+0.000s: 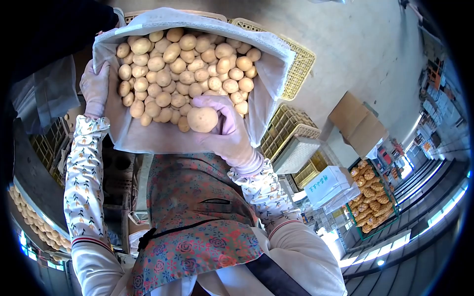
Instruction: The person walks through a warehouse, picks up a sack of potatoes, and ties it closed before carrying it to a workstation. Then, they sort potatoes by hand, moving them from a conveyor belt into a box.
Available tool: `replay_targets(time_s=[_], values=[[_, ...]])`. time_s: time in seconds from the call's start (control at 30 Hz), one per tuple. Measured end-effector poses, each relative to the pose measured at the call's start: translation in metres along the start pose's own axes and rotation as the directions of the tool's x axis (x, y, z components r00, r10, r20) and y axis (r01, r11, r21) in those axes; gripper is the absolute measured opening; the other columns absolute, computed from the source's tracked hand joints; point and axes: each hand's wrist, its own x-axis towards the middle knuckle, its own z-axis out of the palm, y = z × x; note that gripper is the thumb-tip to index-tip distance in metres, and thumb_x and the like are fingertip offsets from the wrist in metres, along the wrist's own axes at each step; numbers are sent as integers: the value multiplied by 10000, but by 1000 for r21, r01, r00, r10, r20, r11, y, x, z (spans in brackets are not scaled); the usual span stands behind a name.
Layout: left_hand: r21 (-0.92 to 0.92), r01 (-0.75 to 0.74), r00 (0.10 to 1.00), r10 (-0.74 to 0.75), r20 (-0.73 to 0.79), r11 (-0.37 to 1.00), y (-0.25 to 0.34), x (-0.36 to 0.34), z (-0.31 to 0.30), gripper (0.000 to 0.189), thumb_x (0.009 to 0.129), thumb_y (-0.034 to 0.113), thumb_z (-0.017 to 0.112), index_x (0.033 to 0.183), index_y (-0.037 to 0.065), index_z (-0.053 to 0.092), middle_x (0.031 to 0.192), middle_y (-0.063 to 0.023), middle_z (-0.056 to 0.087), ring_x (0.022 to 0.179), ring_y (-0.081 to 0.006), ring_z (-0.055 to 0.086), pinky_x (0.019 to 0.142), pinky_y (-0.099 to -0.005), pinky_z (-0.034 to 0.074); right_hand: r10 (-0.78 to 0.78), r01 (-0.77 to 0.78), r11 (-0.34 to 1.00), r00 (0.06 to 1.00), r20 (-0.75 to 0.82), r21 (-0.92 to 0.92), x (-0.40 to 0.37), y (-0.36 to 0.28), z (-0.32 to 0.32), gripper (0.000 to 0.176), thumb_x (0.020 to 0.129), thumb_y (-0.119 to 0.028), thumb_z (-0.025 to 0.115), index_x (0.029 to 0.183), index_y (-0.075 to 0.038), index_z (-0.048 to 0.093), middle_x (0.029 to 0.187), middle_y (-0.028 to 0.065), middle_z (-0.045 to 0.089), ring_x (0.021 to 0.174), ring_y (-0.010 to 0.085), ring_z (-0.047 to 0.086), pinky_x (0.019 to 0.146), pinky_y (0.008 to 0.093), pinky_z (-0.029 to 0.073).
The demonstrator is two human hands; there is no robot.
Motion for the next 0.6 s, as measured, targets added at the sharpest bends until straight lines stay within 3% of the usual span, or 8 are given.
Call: replay_targets(time_s=[0.13, 0.23, 0.33, 0.43, 0.53, 0.57, 0.6], values=[[8, 25, 1000, -26, 17, 1000, 1, 0, -1, 342, 846, 368, 633, 1050, 96, 668, 950, -153, 705, 918, -347, 664, 823, -431, 506, -127, 135, 973, 991, 53, -189, -2, -8, -1, 638, 668, 58, 758, 1254, -54, 534, 1243, 92, 570, 1203, 222, 485, 1048, 351, 359], [5, 33, 999, -34, 13, 999, 3, -1, -1, 332, 850, 361, 620, 1052, 103, 667, 950, -151, 705, 922, -343, 665, 834, -429, 504, -57, 69, 979, 996, 68, -194, -4, -13, -4, 628, 663, 45, 774, 1238, -66, 548, 1239, 98, 586, 1183, 240, 496, 1044, 358, 360], [-18, 40, 999, -40, 4, 999, 4, -2, 1, 329, 852, 361, 616, 1055, 107, 667, 946, -147, 705, 918, -342, 665, 831, -429, 504, -118, 146, 955, 985, 124, -259, -5, -12, -10, 632, 658, 39, 789, 1236, -53, 549, 1239, 87, 569, 1153, 210, 502, 1018, 334, 376], [-36, 52, 999, -52, 10, 998, 7, -4, 0, 327, 853, 360, 614, 1056, 109, 664, 945, -147, 703, 916, -346, 664, 827, -430, 504, 45, -48, 995, 998, 45, 90, -11, -15, -4, 622, 680, -6, 795, 1245, -32, 537, 1229, 70, 548, 1117, 175, 510, 991, 307, 389], [-47, 54, 998, -53, 17, 997, 10, -4, -2, 325, 853, 358, 613, 1058, 109, 658, 946, -153, 700, 917, -353, 661, 824, -432, 504, 225, -273, 887, 960, 166, 372, -15, -14, -12, 603, 721, -67, 781, 1260, -8, 517, 1233, 58, 522, 1108, 148, 511, 969, 292, 402], [-51, 54, 998, -53, 17, 997, 10, -4, -2, 325, 852, 357, 613, 1059, 109, 656, 947, -156, 699, 917, -356, 660, 823, -433, 504, 145, -222, 888, 967, 211, 403, -14, -7, -11, 482, 852, -217, 665, 1253, 1, 508, 1167, 100, 557, 1028, 192, 572, 906, 319, 460], [-79, 70, 997, -68, 28, 994, 11, -4, -2, 325, 853, 355, 611, 1060, 108, 652, 947, -162, 697, 917, -361, 658, 821, -436, 504, 176, -268, 856, 955, 239, 442, -13, -7, -10, 475, 871, -297, 606, 1231, -3, 509, 1058, 111, 555, 963, 220, 572, 845, 335, 458]])
